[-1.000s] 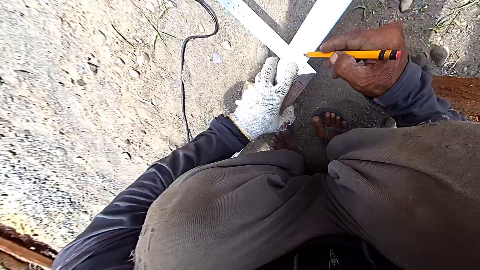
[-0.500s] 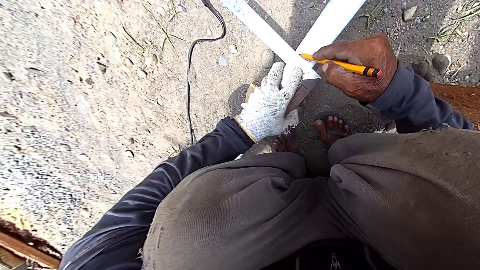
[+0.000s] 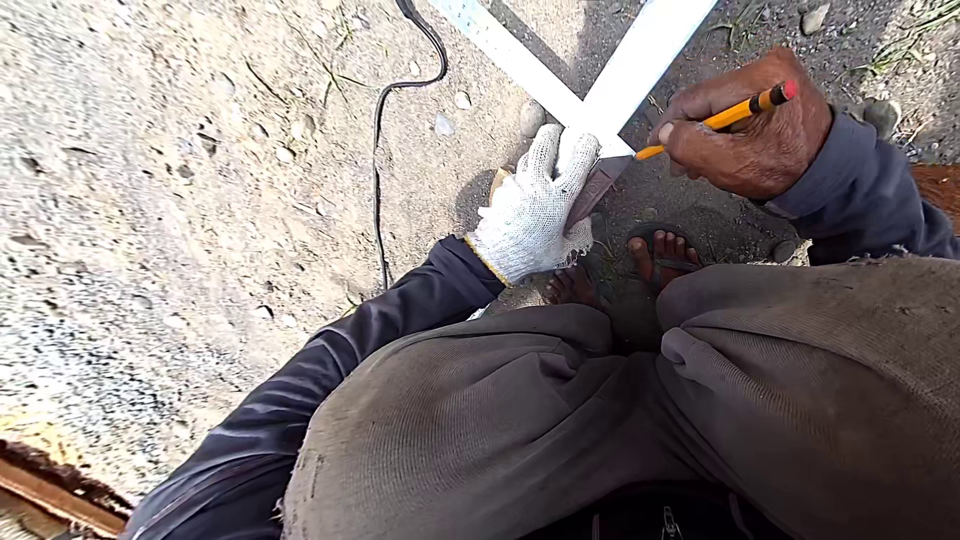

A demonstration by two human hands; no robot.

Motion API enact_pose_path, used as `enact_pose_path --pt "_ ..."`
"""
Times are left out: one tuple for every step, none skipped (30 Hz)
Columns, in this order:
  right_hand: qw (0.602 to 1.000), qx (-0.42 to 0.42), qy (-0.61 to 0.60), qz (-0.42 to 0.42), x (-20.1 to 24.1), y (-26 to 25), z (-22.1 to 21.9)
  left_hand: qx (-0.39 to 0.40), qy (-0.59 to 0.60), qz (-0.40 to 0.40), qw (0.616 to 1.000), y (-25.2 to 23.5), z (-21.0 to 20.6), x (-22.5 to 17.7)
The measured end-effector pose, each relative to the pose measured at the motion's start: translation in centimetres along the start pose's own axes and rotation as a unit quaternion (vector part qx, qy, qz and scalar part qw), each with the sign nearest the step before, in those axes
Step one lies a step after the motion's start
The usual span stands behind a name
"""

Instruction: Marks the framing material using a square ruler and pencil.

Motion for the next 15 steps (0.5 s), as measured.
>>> enact_pose_path --pt "0.999 -0.024 -0.032 0.007 -0.3 0.2 0.0 -0.001 0.0 0.0 1.0 -0.1 0.0 0.1" --pt "0.997 -0.044 -0.055 0.02 -0.5 0.3 0.0 -0.001 0.002 -0.001 1.0 0.0 0.0 0.1" --pt "0.996 -0.054 -0.063 0.032 -0.5 0.5 -0.1 -0.001 0.005 -0.003 1.0 0.1 -0.1 0.1" --pt "0.996 -0.055 -0.058 0.036 -0.3 0.6 -0.2 -0.002 0.004 -0.004 1.0 0.2 -0.2 0.1" --pt "0.997 -0.053 -0.046 0.044 -0.2 0.7 -0.3 -0.003 0.002 -0.006 1.0 0.2 -0.2 0.2" --pt "0.997 -0.05 -0.028 0.052 -0.1 0.7 -0.4 -0.002 -0.001 -0.005 1.0 0.2 -0.1 0.1" --pt "0.997 -0.047 -0.004 0.057 -0.1 0.7 -0.6 -0.003 0.0 -0.004 1.0 0.1 -0.1 0.1" --pt "0.997 -0.045 0.022 0.06 -0.2 0.7 -0.8 -0.003 0.0 -0.002 1.0 0.1 0.0 0.1" --pt "0.996 -0.046 0.039 0.064 -0.4 0.6 -1.1 -0.006 -0.001 -0.002 1.0 0.1 -0.1 0.0" --pt "0.996 -0.047 0.045 0.069 -0.6 0.3 -1.4 -0.007 0.0 -0.004 1.0 0.1 -0.1 0.1" --pt "0.995 -0.05 0.043 0.074 -0.8 -0.1 -1.7 -0.009 0.001 -0.006 1.0 0.1 -0.2 0.2" --pt "0.995 -0.052 0.037 0.08 -1.0 -0.7 -2.0 -0.006 0.004 -0.004 1.0 0.2 -0.3 0.3" --pt "0.995 -0.051 0.027 0.086 -1.2 -1.3 -2.2 -0.004 0.002 -0.004 1.0 0.2 -0.3 0.3" --pt "0.995 -0.048 0.023 0.088 -1.2 -1.7 -2.3 -0.002 -0.002 -0.002 1.0 0.2 -0.2 0.2" --pt "0.995 -0.044 0.021 0.09 -1.1 -1.9 -2.2 0.0 -0.005 0.001 1.0 0.1 -0.1 0.0"
Point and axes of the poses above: each hand's wrist, its own y-axis away from the middle knuckle, its own z-axis out of the back of the hand, x = y × z, the point moved 1 cm from there along -y, towards the middle knuckle, and after that the axes turned 1 degree about x, right-handed, at the moved point
